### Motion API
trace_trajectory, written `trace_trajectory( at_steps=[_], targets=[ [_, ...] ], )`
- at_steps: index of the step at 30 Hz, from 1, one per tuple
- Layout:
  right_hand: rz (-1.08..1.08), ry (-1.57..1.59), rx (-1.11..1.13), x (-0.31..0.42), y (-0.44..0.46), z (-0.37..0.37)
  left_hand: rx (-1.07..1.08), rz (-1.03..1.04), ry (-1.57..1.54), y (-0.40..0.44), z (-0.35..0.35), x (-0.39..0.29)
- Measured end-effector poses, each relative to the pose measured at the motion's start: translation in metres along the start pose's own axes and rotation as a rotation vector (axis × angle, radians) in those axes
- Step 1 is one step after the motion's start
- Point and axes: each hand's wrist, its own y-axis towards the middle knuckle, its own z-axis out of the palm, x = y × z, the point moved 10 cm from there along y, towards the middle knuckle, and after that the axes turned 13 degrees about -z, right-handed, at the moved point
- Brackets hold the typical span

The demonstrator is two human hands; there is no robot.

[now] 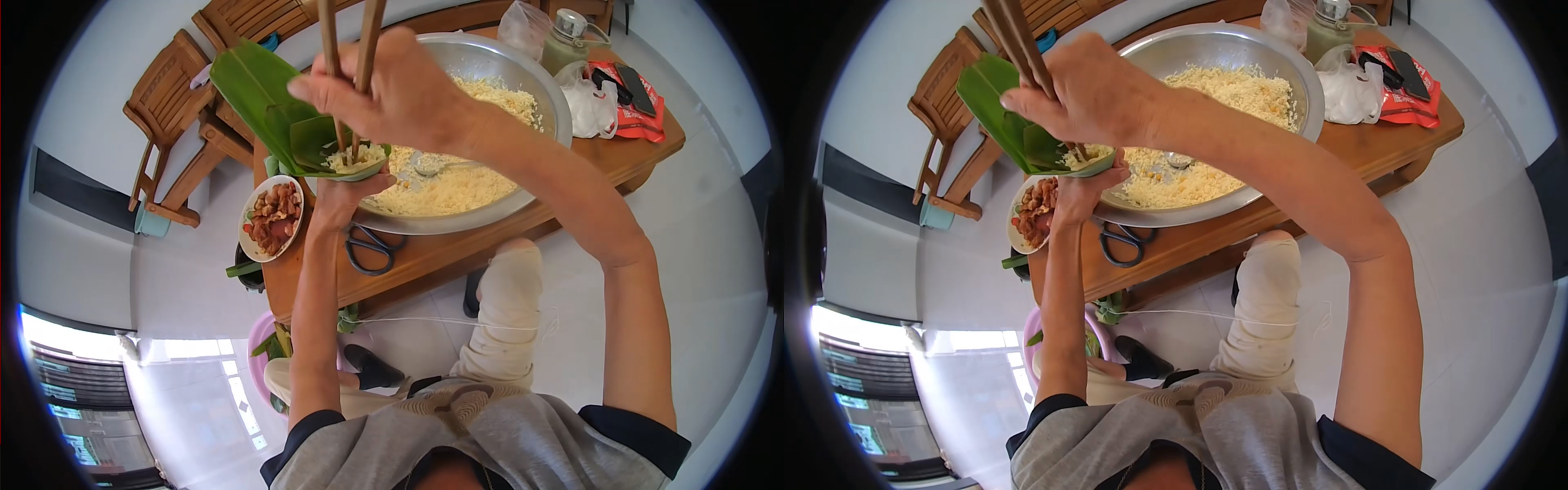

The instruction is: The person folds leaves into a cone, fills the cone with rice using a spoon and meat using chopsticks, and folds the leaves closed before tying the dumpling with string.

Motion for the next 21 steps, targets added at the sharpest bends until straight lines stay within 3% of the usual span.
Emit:
trace_trajectory(
  at_steps=[3, 8, 10, 16, 18, 19, 21],
  targets=[
    [-0.065, 0.087, -0.004, -0.006, -0.012, 0.024, 0.004, -0.002, 0.018, -0.002, -0.002, 0.002],
    [-0.081, 0.035, 0.008, -0.003, 0.002, 0.001, 0.016, 0.002, 0.017, 0.003, 0.0, 0.004],
    [-0.07, -0.076, -0.013, 0.004, 0.004, -0.016, 0.012, -0.027, -0.099, 0.001, -0.001, 0.006],
    [0.037, 0.037, 0.054, -0.018, -0.012, 0.012, -0.022, -0.041, -0.028, 0.0, -0.004, 0.004],
    [0.07, -0.062, 0.162, -0.018, -0.005, 0.004, -0.016, -0.035, -0.065, 0.001, -0.003, 0.005],
    [-0.025, 0.016, -0.085, -0.01, -0.002, -0.018, -0.01, -0.025, -0.107, 0.002, -0.003, 0.004],
    [0.048, 0.081, -0.152, -0.014, -0.001, -0.042, -0.017, -0.001, -0.136, 0.004, -0.003, 0.002]
  ],
)
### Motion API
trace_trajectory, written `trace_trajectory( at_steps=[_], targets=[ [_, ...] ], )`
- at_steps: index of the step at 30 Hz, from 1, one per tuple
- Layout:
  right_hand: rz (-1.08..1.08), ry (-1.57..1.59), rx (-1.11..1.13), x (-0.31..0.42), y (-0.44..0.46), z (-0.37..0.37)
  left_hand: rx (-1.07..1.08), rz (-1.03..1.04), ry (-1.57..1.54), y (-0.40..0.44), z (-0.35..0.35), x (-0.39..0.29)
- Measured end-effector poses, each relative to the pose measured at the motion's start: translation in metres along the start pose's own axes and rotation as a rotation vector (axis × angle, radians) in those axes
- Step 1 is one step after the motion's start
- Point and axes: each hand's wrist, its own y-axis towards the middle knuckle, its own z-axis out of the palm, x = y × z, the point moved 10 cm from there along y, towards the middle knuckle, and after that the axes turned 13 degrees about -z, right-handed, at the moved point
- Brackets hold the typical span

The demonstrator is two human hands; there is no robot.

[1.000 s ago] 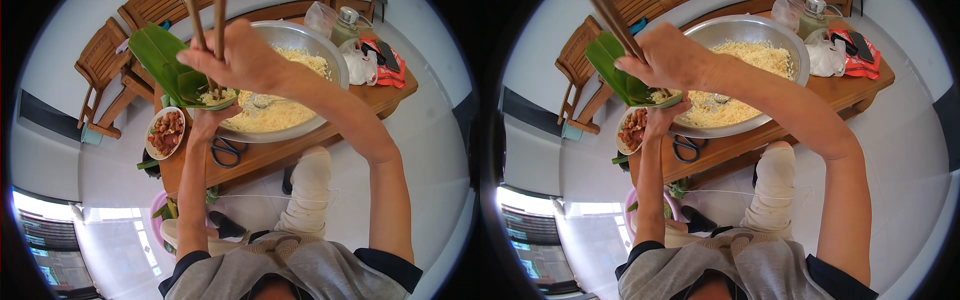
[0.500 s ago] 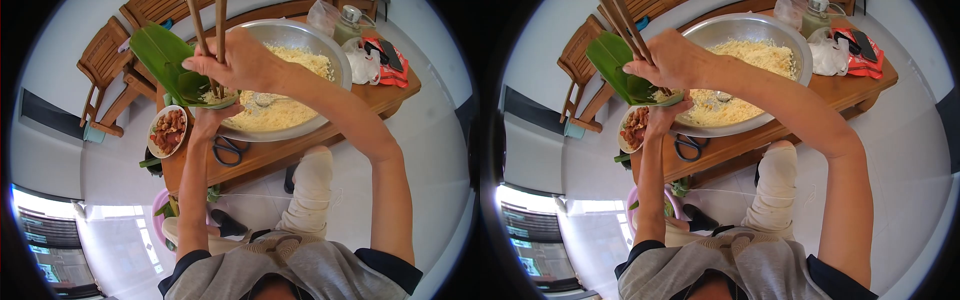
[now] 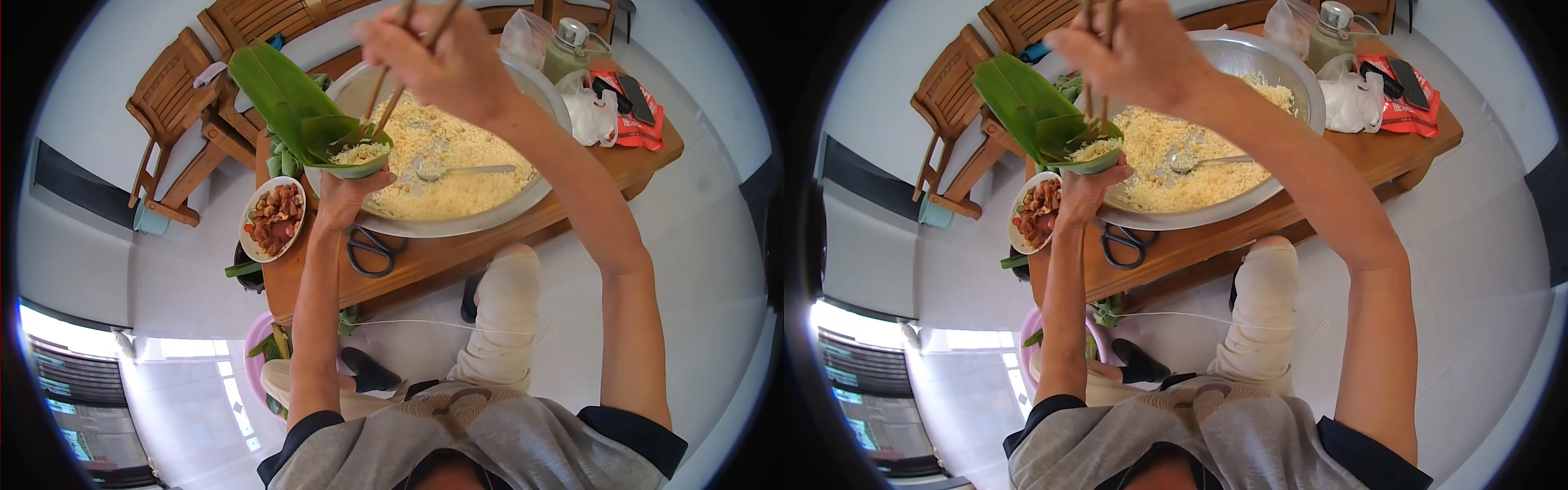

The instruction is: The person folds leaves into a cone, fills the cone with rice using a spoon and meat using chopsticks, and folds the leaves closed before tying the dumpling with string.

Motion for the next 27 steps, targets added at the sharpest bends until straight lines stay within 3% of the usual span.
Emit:
trace_trajectory(
  at_steps=[1, 2, 6, 7, 9, 11, 15, 19, 21, 22, 25, 26, 27],
  targets=[
    [0.081, 0.063, -0.075, -0.007, -0.001, -0.015, -0.003, 0.018, -0.023, 0.0, -0.001, -0.002],
    [0.046, -0.165, 0.023, -0.018, -0.008, -0.013, -0.003, 0.022, -0.028, 0.001, -0.001, -0.004],
    [0.557, -0.135, 0.36, -0.123, -0.106, 0.018, -0.003, 0.045, 0.038, -0.007, 0.002, -0.01],
    [0.556, -0.142, 0.358, -0.124, -0.111, 0.018, 0.0, 0.041, 0.05, -0.006, 0.003, -0.012],
    [0.617, -0.041, 0.124, -0.126, -0.123, 0.003, 0.01, 0.066, 0.056, -0.006, 0.003, -0.015],
    [0.53, -0.132, 0.202, -0.121, -0.122, 0.002, 0.014, 0.085, 0.072, -0.011, 0.001, -0.013],
    [0.578, -0.051, 0.077, -0.101, -0.115, -0.005, -0.028, 0.048, 0.138, -0.022, -0.013, -0.006],
    [0.452, -0.196, 0.302, -0.096, -0.124, 0.009, -0.061, 0.116, 0.188, -0.046, -0.034, -0.014],
    [0.439, -0.245, 0.128, -0.091, -0.116, -0.004, -0.088, 0.099, 0.02, -0.059, -0.053, -0.014],
    [0.441, -0.222, 0.149, -0.086, -0.113, 0.001, -0.154, 0.106, -0.066, -0.066, -0.068, -0.015],
    [0.469, -0.233, 0.118, -0.075, -0.108, -0.001, -0.303, -0.022, 0.358, -0.087, -0.121, -0.014],
    [0.488, -0.197, 0.082, -0.077, -0.111, -0.004, -0.35, 0.065, -0.026, -0.097, -0.143, -0.007],
    [0.505, -0.166, 0.045, -0.08, -0.113, -0.009, -0.363, 0.055, -0.09, -0.108, -0.155, -0.009]
  ],
)
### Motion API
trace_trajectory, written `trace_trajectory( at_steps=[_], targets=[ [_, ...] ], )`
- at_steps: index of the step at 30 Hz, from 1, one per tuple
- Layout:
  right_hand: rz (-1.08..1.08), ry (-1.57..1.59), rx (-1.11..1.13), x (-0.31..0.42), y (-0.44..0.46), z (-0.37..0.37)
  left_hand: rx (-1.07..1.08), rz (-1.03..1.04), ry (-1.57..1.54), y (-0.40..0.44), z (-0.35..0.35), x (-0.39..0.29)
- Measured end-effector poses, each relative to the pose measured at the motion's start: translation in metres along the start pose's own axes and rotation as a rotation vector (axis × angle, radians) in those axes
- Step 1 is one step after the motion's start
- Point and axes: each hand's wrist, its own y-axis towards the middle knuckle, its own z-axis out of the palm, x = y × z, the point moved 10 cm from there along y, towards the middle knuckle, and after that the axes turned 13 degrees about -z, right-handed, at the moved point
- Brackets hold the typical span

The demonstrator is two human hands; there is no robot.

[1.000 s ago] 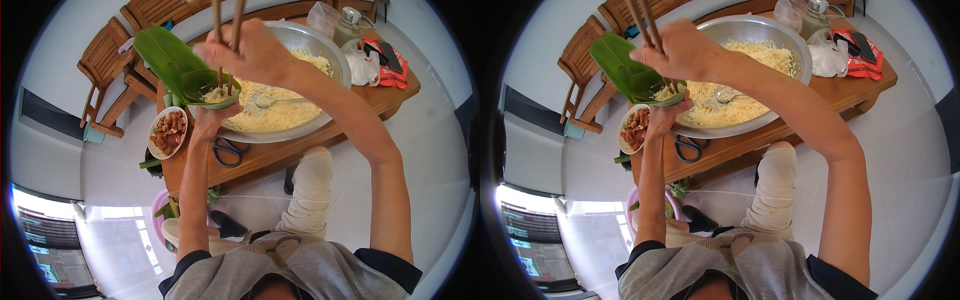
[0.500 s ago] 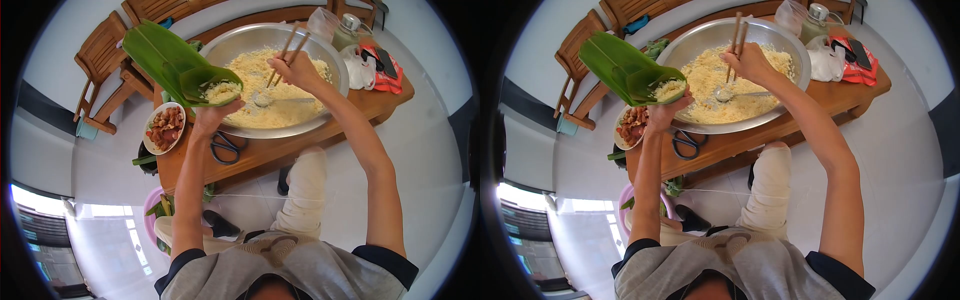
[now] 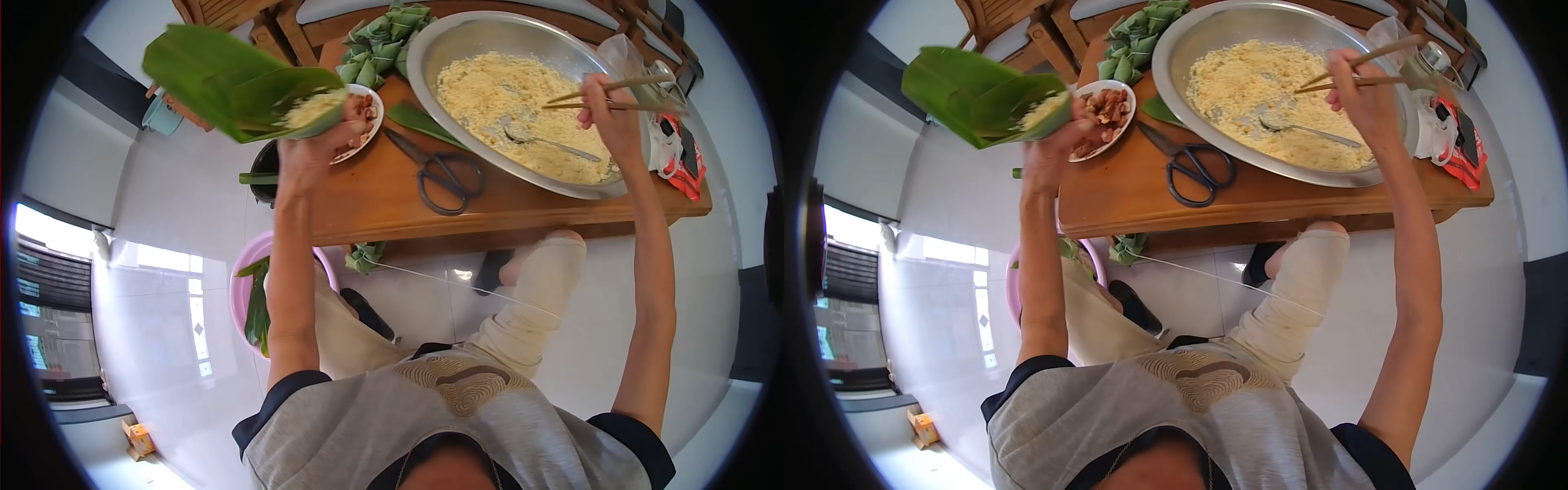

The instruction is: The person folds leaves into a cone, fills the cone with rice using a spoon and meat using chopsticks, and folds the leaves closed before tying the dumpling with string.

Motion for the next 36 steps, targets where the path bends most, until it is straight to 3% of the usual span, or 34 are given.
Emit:
trace_trajectory(
  at_steps=[4, 6, 8, 11, 14, 20, 25, 27, 36],
  targets=[
    [0.01, -0.302, 0.105, -0.001, -0.005, 0.008, -0.07, 0.067, -0.143, -0.002, -0.076, 0.012],
    [-0.046, -0.269, 0.066, 0.024, 0.004, 0.005, -0.079, 0.097, -0.19, -0.002, -0.096, 0.014],
    [-0.146, -0.023, -0.096, 0.063, 0.016, 0.002, -0.143, 0.087, -0.165, -0.003, -0.114, 0.021],
    [-0.197, 0.163, -0.017, 0.119, 0.016, 0.069, -0.141, 0.113, -0.255, -0.001, -0.12, 0.03],
    [-0.096, 0.385, 0.189, 0.12, 0.001, 0.169, -0.207, 0.079, -0.198, 0.0, -0.124, 0.039],
    [-0.071, 0.213, 0.461, 0.104, -0.001, 0.274, -0.195, 0.049, -0.104, -0.004, -0.127, 0.051],
    [-0.077, 0.183, 0.428, 0.084, -0.003, 0.303, -0.185, 0.03, -0.192, -0.003, -0.131, 0.061],
    [-0.102, 0.319, 0.298, 0.084, 0.003, 0.304, -0.191, 0.022, -0.211, -0.003, -0.129, 0.064],
    [-0.05, 0.248, 0.301, 0.087, 0.01, 0.296, -0.199, 0.029, -0.31, -0.002, -0.146, 0.073]
  ],
)
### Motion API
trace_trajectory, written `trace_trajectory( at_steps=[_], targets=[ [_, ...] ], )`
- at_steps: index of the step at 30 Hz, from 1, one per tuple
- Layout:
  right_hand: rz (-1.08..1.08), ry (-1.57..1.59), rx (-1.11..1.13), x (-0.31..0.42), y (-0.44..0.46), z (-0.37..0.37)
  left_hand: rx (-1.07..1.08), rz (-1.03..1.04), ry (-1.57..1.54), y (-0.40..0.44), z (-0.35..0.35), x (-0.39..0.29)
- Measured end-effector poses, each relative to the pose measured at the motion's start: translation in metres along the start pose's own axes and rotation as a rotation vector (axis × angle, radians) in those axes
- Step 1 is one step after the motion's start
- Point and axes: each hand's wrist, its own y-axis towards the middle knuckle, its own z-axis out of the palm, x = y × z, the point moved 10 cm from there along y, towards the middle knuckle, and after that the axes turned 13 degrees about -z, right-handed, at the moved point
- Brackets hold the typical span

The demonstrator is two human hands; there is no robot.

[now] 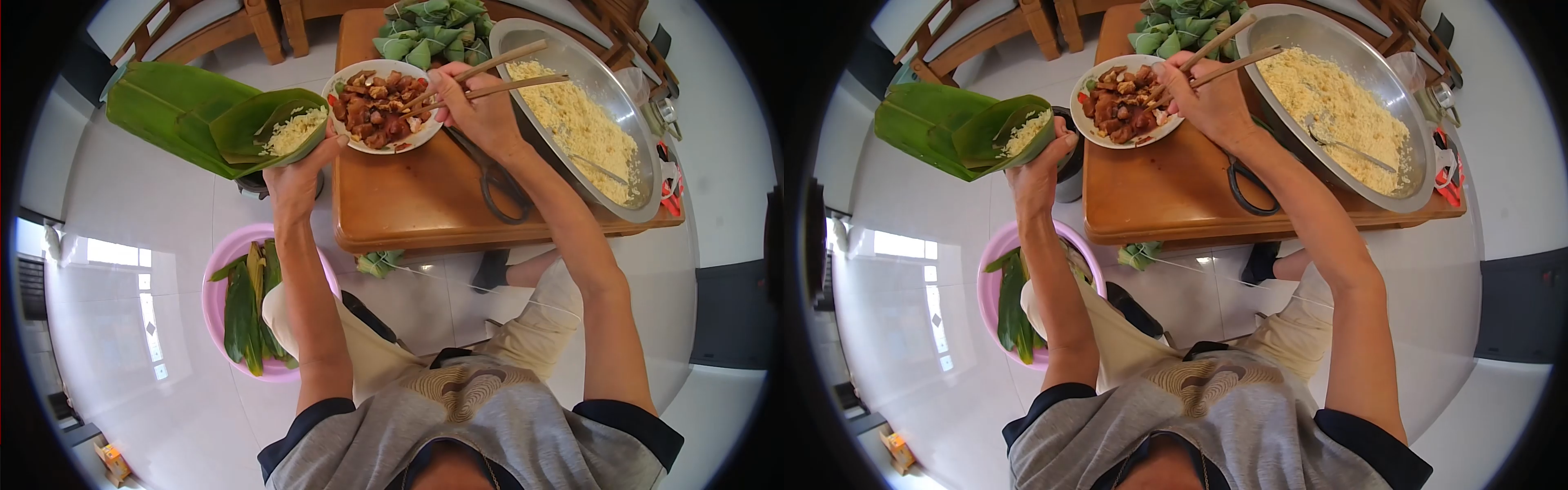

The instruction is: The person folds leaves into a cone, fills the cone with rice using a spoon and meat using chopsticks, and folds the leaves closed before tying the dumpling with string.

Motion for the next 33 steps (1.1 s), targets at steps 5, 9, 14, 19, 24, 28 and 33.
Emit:
trace_trajectory(
  at_steps=[5, 9, 14, 19, 24, 28, 33],
  targets=[
    [-0.005, -0.014, 0.005, -0.01, -0.003, 0.012, 0.015, -0.005, 0.017, -0.002, 0.003, 0.0],
    [-0.057, -0.09, 0.004, -0.004, 0.004, 0.007, 0.015, -0.024, 0.026, -0.001, 0.002, 0.002],
    [0.048, -0.081, 0.054, -0.004, -0.005, 0.013, 0.009, -0.055, 0.035, 0.0, -0.002, 0.008],
    [-0.174, -0.15, -0.017, 0.003, -0.005, 0.013, 0.001, -0.027, 0.067, -0.001, -0.004, 0.008],
    [-0.296, -0.206, -0.013, 0.001, -0.003, 0.016, 0.03, -0.044, 0.126, -0.002, -0.001, 0.01],
    [0.053, 0.024, -0.096, -0.02, -0.007, -0.002, 0.035, -0.077, 0.134, -0.002, -0.001, 0.016],
    [0.179, 0.198, -0.179, -0.029, -0.015, -0.011, 0.061, -0.107, 0.18, -0.001, 0.001, 0.022]
  ],
)
